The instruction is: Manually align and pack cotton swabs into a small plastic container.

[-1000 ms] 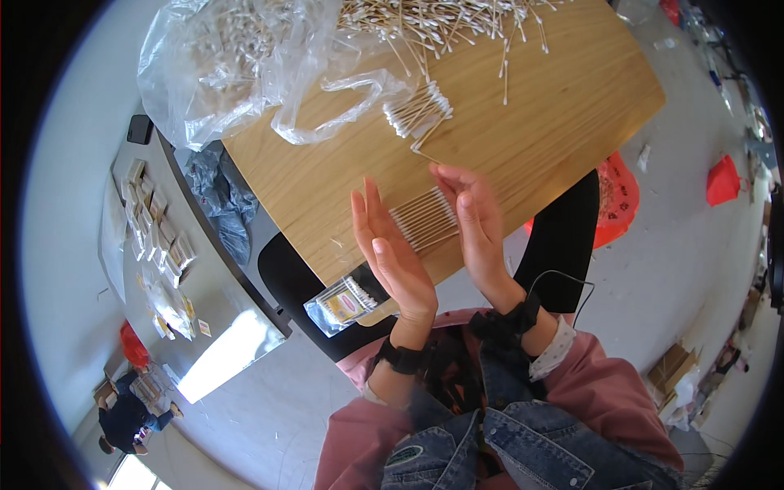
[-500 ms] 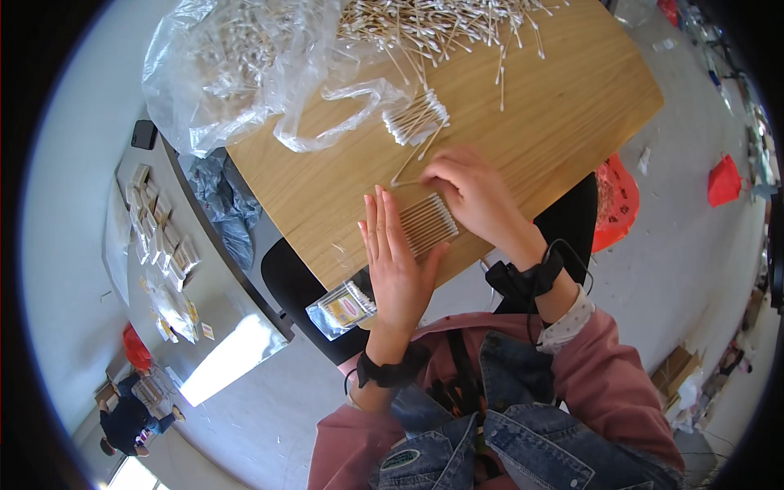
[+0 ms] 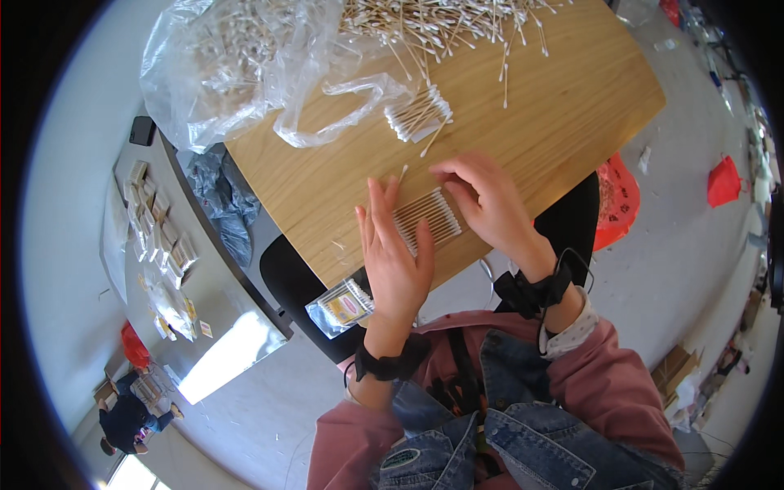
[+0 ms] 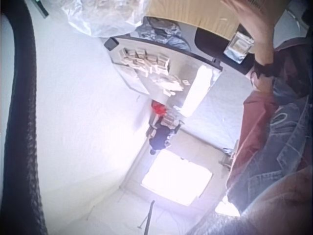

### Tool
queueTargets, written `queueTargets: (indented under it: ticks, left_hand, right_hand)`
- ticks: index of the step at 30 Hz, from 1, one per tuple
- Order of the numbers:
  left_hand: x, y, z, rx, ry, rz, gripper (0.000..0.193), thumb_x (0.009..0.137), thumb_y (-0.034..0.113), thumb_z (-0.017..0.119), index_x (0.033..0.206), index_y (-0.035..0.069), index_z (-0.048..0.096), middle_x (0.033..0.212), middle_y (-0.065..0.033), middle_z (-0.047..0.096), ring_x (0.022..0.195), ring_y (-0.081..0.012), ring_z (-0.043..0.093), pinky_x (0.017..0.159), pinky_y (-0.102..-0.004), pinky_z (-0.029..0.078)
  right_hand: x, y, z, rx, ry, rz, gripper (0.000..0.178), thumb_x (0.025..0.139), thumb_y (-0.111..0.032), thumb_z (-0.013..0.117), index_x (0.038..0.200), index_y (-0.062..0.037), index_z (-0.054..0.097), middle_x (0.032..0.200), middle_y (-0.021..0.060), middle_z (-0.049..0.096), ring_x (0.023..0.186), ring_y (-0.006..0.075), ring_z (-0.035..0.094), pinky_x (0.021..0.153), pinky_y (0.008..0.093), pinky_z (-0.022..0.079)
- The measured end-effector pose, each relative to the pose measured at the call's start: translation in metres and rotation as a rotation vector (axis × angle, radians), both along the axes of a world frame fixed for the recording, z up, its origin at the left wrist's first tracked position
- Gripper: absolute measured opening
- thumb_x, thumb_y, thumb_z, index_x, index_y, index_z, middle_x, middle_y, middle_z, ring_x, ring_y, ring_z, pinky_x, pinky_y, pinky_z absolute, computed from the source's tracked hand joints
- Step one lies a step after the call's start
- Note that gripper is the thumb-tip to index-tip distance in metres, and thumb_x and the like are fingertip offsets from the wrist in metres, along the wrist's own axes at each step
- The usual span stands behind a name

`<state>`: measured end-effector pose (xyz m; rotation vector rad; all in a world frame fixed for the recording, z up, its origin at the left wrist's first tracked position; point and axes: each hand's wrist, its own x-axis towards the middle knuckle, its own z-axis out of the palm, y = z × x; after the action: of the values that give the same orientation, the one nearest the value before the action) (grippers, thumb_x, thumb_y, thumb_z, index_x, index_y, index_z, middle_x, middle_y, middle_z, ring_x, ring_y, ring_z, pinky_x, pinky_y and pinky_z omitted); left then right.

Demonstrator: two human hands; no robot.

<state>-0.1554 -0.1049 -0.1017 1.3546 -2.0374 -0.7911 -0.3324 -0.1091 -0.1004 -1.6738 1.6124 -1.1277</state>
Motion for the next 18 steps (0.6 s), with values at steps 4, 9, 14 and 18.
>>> queueTargets:
  ticks: [4, 9, 14, 18]
  left_hand:
    - [0.002, -0.003, 0.007, 0.088, 0.038, -0.058, 0.074, 0.093, 0.004, 0.058, 0.155, -0.002, 0.02, 0.142, -0.0239, 0.053, 0.14, -0.0412, 0.043, 0.118, -0.055, 0.025]
    - [-0.004, 0.005, 0.003, 0.214, 0.57, 0.116, 0.061, 0.104, 0.018, 0.045, 0.158, 0.004, 0.02, 0.153, -0.0236, 0.042, 0.147, -0.0314, 0.035, 0.122, -0.0437, 0.019]
    - [-0.015, 0.009, -0.003, 0.344, 0.896, 0.212, 0.058, 0.108, 0.03, 0.034, 0.16, 0.007, 0.019, 0.16, -0.0238, 0.032, 0.151, -0.0292, 0.027, 0.123, -0.0407, 0.015]
    - [-0.015, 0.01, 0.002, 0.281, 0.9, 0.249, 0.063, 0.106, 0.03, 0.039, 0.159, 0.004, 0.019, 0.161, -0.0243, 0.029, 0.152, -0.0322, 0.022, 0.123, -0.0445, 0.014]
  right_hand:
    - [0.008, 0.001, -0.004, -0.039, -0.019, -0.045, 0.025, 0.09, 0.005, 0.06, 0.113, -0.004, 0.065, 0.106, 0.0142, 0.067, 0.099, 0.0329, 0.063, 0.085, 0.0379, 0.05]
    - [0.021, 0.002, -0.013, -0.077, -0.298, -0.12, 0.025, 0.1, -0.008, 0.057, 0.124, -0.0029, 0.061, 0.125, 0.0138, 0.064, 0.114, 0.0272, 0.061, 0.097, 0.0357, 0.048]
    - [0.047, 0.012, -0.017, 0.043, -0.832, -0.086, 0.044, 0.11, -0.03, 0.044, 0.14, 0.0009, 0.05, 0.144, 0.0105, 0.052, 0.132, 0.0164, 0.048, 0.112, 0.0324, 0.036]
    - [0.043, 0.013, -0.02, 0.033, -1.017, -0.105, 0.045, 0.11, -0.031, 0.042, 0.139, 0.0015, 0.05, 0.144, 0.0116, 0.052, 0.134, 0.0181, 0.047, 0.113, 0.0331, 0.035]
